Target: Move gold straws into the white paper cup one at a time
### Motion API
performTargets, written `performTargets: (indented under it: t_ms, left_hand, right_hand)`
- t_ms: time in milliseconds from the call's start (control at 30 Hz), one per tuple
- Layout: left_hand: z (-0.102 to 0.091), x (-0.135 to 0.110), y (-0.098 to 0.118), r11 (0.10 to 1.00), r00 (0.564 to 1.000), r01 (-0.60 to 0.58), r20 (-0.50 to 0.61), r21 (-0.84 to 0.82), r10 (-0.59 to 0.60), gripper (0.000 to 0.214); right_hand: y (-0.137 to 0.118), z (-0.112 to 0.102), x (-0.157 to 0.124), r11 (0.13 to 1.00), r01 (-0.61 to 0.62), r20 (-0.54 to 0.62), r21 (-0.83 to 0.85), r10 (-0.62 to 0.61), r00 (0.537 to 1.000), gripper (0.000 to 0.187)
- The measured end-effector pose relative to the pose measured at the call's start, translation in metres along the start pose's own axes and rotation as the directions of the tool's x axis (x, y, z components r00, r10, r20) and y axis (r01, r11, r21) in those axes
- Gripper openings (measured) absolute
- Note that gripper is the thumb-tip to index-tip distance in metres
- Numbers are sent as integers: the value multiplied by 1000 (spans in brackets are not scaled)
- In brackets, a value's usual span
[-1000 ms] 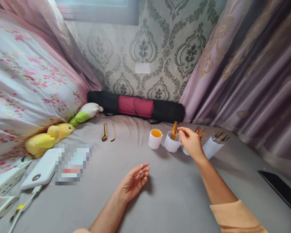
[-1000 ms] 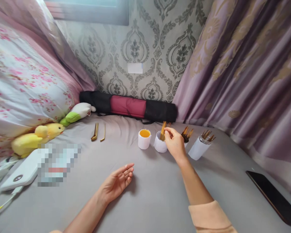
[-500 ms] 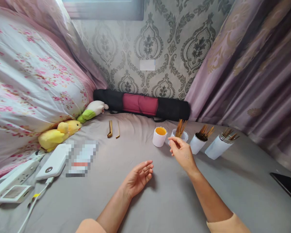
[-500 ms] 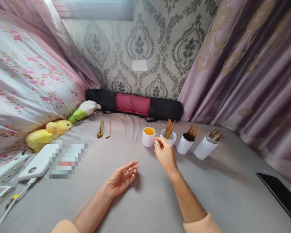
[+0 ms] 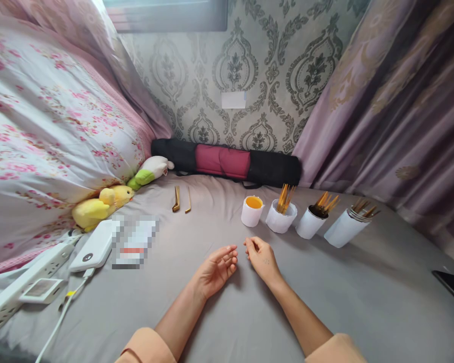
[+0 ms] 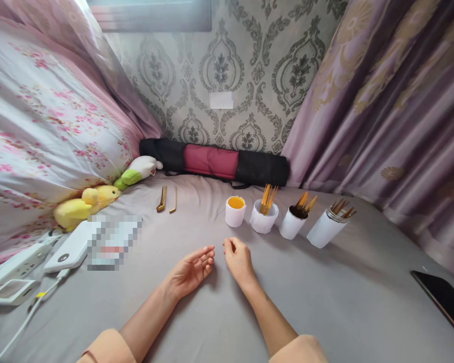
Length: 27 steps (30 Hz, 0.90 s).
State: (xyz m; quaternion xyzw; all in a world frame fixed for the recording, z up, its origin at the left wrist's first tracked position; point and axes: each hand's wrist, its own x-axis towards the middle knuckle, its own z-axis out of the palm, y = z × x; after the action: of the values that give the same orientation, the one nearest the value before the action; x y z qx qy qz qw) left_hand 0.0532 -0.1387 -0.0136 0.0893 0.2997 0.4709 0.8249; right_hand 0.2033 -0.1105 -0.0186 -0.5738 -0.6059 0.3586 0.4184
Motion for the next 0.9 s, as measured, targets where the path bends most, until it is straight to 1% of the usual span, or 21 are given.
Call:
performTargets:
  t_ms: [100, 167, 233, 367, 467, 567, 700, 800, 900]
  left_hand:
    - [-1, 2, 9, 997, 998, -51, -42, 50, 54, 16]
    - [-2, 4, 18, 985, 990, -100, -88, 138, 113, 16]
    - [-3, 7, 29, 950, 970, -148, -148, 275, 194, 16]
    - [-10, 18, 54, 904, 936, -183, -212, 386, 280, 16]
    - [-17, 28, 74, 848, 900, -205, -246, 489, 360, 15]
    - [-24, 37, 92, 772, 854, -214, -269, 598, 445, 13]
    - [-30, 44, 110, 652, 792, -191, -277, 734, 544, 14]
    - [-35, 48, 120, 538, 746, -163, -253, 827, 616, 17]
    - [-38, 51, 130, 403, 699, -105, -221, 909, 680, 19]
  right_hand:
    - [7, 3, 0, 999, -38, -7, 21, 39, 999, 43]
    - [10, 4, 0, 996, -72, -4, 59, 73, 997, 46]
    - [11, 4, 0, 990, -104, 7, 100, 104, 995, 48]
    - [11, 3, -1, 983, -119, 21, 142, 117, 993, 49]
    - [12, 4, -1, 981, -128, 19, 144, 126, 992, 48]
    - [13, 4, -1, 980, -138, 18, 143, 137, 990, 48]
    - [14, 4, -1, 979, -141, 19, 150, 140, 990, 47]
    - [13, 4, -1, 979, -134, 15, 152, 133, 991, 47]
    - [14, 5, -2, 981, -121, 15, 155, 120, 993, 47]
